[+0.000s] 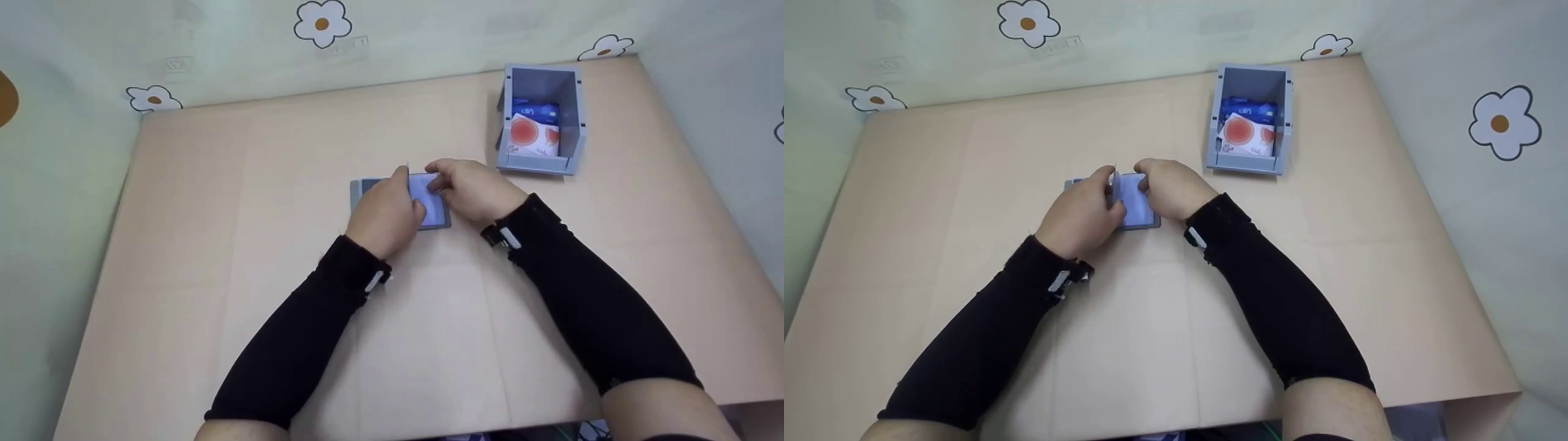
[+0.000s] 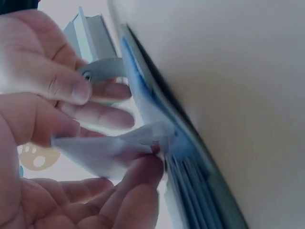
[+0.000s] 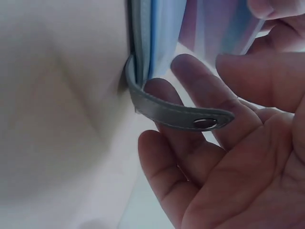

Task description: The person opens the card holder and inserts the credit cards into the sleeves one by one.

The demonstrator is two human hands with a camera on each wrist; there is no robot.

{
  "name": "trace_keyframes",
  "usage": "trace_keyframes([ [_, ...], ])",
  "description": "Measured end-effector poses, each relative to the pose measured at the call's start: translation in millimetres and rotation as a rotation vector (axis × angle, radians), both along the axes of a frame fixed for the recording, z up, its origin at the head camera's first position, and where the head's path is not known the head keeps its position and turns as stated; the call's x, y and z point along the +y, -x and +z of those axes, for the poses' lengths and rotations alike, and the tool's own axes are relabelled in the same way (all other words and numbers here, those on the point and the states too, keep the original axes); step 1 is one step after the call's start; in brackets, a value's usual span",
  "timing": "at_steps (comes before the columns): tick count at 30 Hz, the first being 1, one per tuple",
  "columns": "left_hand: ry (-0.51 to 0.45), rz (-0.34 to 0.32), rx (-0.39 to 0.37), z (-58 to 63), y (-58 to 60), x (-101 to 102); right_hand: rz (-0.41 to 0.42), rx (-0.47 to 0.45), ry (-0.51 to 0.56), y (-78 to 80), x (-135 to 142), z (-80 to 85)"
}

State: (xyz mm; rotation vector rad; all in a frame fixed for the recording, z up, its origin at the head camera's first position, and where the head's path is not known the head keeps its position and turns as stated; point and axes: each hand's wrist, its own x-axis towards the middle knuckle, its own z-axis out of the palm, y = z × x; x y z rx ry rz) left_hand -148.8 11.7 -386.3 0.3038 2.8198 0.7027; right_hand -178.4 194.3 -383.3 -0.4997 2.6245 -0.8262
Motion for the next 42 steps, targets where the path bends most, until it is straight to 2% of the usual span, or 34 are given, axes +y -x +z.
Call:
trace_keyframes([
  [7, -0.022, 0.055, -0.006, 0.5, 2.1, -15.4, -0.011, -0.003, -0.027, 0.4, -0.6, -0.7],
  [14, -0.005, 0.043, 0.035, -3.6, 3.6, -29.9, -0.026, -0.011, -0.038, 0.7, -1.9, -0.3],
  [24, 0.020, 0.055, 0.045, -3.8, 3.8, -45.5, -0.023, 0.004, -0.047, 1.0, -2.0, -0.7],
  [35, 0.037, 0.061, 0.005, -6.8, 5.5, -57.4, -0.027, 0.011, -0.053, 0.7, -1.6, 1.5],
  [39, 0.047, 0.060, -0.006, -8.5, 5.5, -60.1, -0.096, 0.023, 0.010, 4.1, 8.1, 9.8],
  [42, 0.054, 0.060, -0.008, -8.9, 5.4, -61.2, -0.202, 0.083, 0.057, 9.3, 26.5, 25.5],
])
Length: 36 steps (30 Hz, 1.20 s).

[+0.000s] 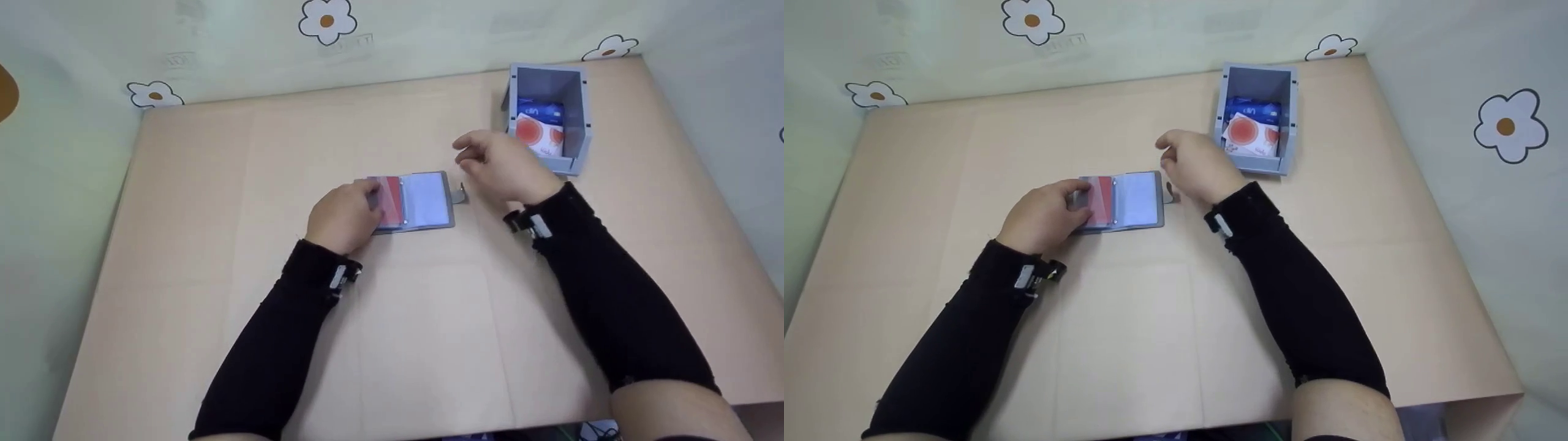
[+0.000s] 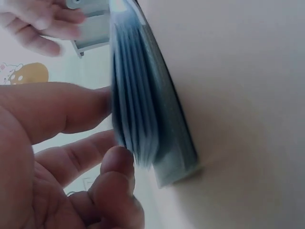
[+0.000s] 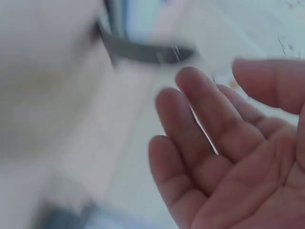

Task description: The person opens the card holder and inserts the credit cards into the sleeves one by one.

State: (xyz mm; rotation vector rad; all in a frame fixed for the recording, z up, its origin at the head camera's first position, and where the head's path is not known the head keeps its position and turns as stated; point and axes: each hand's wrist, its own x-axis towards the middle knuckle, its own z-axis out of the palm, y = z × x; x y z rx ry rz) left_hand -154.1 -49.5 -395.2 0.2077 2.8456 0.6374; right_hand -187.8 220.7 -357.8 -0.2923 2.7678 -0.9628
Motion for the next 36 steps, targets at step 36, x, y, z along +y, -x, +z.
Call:
trace_keyframes([
  [36, 0.013, 0.015, -0.015, -2.0, 1.9, 7.0, 0.064, 0.011, -0.730, 82.7, 93.1, 4.3],
])
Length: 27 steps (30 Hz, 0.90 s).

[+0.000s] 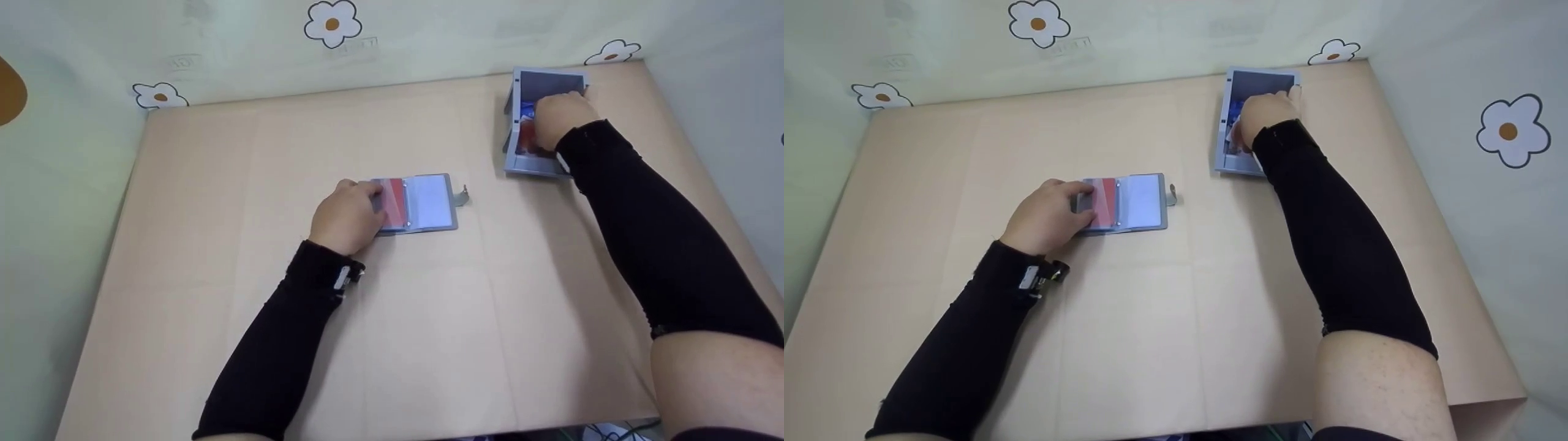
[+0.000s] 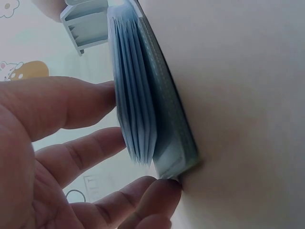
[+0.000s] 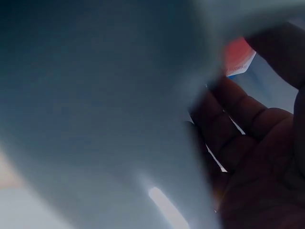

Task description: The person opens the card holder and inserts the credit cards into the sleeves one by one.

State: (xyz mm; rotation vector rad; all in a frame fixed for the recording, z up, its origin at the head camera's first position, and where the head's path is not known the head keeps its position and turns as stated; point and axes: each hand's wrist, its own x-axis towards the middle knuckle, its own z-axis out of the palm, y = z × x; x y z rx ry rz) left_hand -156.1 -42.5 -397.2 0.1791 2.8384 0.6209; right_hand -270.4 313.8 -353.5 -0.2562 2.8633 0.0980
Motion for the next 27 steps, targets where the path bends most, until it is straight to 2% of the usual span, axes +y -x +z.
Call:
trace_keyframes([
  [5, 0.001, -0.008, 0.009, 0.6, -0.7, -0.7, -0.015, 0.015, 0.014, -0.3, -0.5, -0.5],
  [15, -0.007, -0.018, 0.020, 1.7, -0.9, -1.1, -0.107, 0.041, 0.113, 1.5, 5.8, 0.1],
  [23, -0.008, -0.010, 0.007, 0.7, 0.4, -0.8, -0.199, -0.068, 0.291, -0.2, 12.9, 13.7],
  [27, -0.004, -0.009, 0.006, 0.3, 0.6, -0.9, -0.230, -0.092, 0.329, -4.5, 14.4, 19.6],
])
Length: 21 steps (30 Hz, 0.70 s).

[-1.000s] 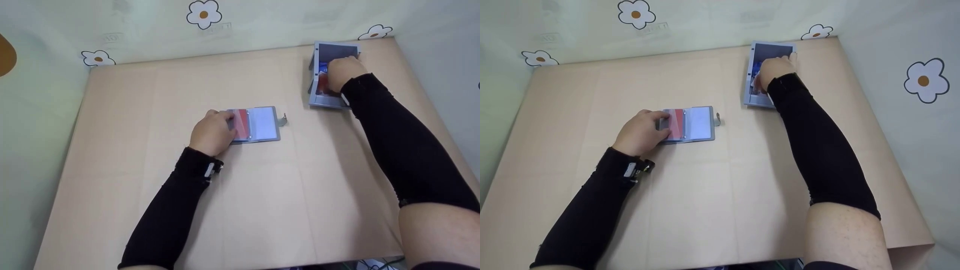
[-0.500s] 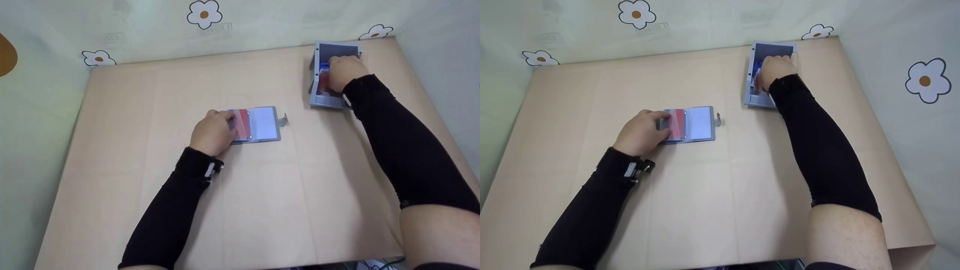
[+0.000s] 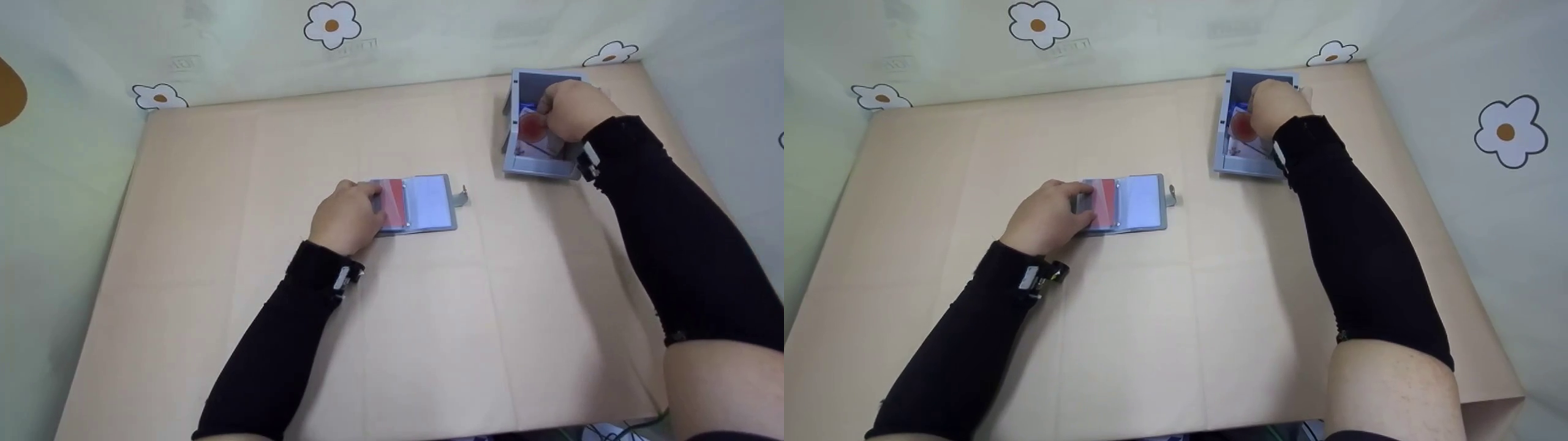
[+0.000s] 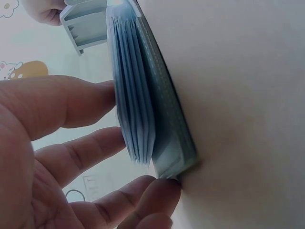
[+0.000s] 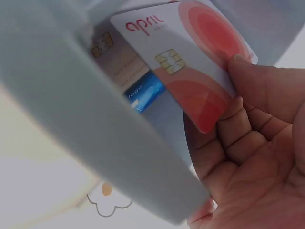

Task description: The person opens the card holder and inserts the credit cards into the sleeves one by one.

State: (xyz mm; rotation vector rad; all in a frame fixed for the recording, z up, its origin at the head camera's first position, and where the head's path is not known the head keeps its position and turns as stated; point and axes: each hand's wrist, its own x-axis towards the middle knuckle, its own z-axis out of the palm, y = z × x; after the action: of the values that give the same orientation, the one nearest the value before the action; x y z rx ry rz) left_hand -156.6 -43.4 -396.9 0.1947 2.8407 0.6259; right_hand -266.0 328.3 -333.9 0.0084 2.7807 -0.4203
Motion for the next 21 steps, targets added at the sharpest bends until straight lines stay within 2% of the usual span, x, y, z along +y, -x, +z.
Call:
trace_keyframes([
  [7, 0.002, 0.002, 0.011, -1.1, -1.0, -0.1, -0.027, 0.029, 0.000, -7.6, 0.7, 8.0],
  [21, 0.000, -0.003, 0.015, -0.5, -1.0, 0.1, -0.078, 0.118, 0.006, -11.8, 7.0, 16.0],
])
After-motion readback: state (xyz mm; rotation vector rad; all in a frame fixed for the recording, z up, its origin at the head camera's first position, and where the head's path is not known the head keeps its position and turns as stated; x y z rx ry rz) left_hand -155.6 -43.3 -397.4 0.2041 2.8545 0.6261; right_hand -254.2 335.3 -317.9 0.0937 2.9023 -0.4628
